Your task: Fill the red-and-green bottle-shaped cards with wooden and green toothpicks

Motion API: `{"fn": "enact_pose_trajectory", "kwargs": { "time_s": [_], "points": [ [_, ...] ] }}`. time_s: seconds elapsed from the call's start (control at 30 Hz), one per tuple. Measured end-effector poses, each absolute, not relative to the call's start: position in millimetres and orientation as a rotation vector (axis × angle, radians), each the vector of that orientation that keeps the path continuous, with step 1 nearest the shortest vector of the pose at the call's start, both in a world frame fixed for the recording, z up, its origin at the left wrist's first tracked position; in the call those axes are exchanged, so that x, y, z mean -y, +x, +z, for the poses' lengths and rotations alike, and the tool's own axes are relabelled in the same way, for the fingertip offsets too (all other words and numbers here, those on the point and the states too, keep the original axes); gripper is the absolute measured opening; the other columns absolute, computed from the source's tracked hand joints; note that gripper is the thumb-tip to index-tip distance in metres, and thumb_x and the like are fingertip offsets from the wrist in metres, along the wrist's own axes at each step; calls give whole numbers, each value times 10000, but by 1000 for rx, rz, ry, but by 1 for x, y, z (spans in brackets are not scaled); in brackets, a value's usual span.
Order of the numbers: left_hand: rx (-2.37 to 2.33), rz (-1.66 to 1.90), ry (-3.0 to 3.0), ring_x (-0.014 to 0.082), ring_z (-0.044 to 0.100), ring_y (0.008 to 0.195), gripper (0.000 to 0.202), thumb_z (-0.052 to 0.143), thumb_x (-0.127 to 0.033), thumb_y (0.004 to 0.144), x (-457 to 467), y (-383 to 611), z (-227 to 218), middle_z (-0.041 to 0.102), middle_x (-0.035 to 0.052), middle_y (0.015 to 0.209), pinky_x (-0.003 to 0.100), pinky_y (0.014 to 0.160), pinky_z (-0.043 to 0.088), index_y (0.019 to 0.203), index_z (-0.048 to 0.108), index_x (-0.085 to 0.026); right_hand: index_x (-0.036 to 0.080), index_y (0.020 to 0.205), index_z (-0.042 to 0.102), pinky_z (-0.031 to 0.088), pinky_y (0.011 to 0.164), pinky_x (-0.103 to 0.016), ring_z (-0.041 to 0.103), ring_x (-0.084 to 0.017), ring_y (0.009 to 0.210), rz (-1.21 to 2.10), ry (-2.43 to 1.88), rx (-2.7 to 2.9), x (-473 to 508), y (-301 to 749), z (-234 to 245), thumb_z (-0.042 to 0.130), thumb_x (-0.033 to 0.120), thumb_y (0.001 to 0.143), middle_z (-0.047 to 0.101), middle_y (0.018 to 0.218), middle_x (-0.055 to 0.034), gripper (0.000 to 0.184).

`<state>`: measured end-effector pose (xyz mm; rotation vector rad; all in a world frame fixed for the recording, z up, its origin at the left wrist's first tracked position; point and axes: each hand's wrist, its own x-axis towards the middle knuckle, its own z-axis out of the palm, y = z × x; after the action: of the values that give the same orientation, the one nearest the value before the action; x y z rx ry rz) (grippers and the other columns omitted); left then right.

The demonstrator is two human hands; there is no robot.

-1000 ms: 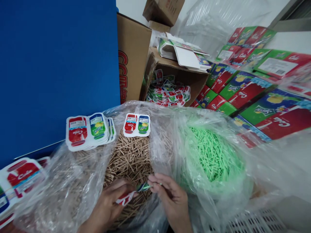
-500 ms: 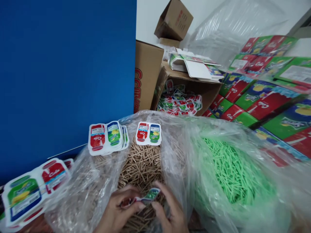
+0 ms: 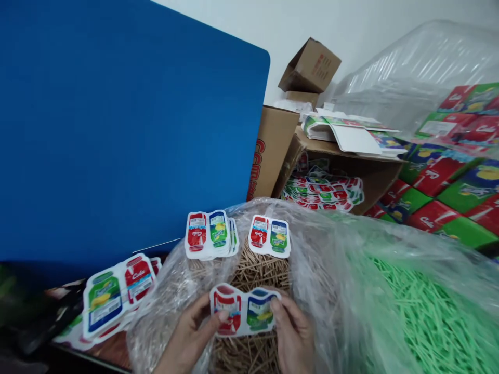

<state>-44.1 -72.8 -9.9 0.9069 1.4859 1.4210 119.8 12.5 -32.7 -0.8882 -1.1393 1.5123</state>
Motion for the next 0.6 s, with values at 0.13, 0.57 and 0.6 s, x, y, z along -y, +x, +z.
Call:
{"fn": "enact_pose_trajectory", "kwargs": {
  "time_s": [0.13,0.57,0.6],
  "points": [
    [-1457,1515,873,211,684,833,276,715,-396,730,71,-57,7,760,19,920,272,744,549,927,727,-203,215,920,705,519,605,-261,639,-175,658,1745,-838,1166,-23,100,-25,683,399,770,712,765,-14,239],
    [-1598,1616,719,241,692,626,227,831,-309,522,60,-98,40,760,18,678,310,596,554,685,727,-190,136,880,705,546,647,-335,686,-237,713,1785,-792,1614,-42,52,11,705,468,664,746,826,-61,397],
    [-1618,1607,763,246,694,630,251,816,-348,535,56,-103,45,761,25,687,325,605,556,703,723,-186,131,889,702,546,636,-332,688,-239,716,1725,-798,1680,-48,45,15,670,469,692,744,824,-63,393]
  ]
}}
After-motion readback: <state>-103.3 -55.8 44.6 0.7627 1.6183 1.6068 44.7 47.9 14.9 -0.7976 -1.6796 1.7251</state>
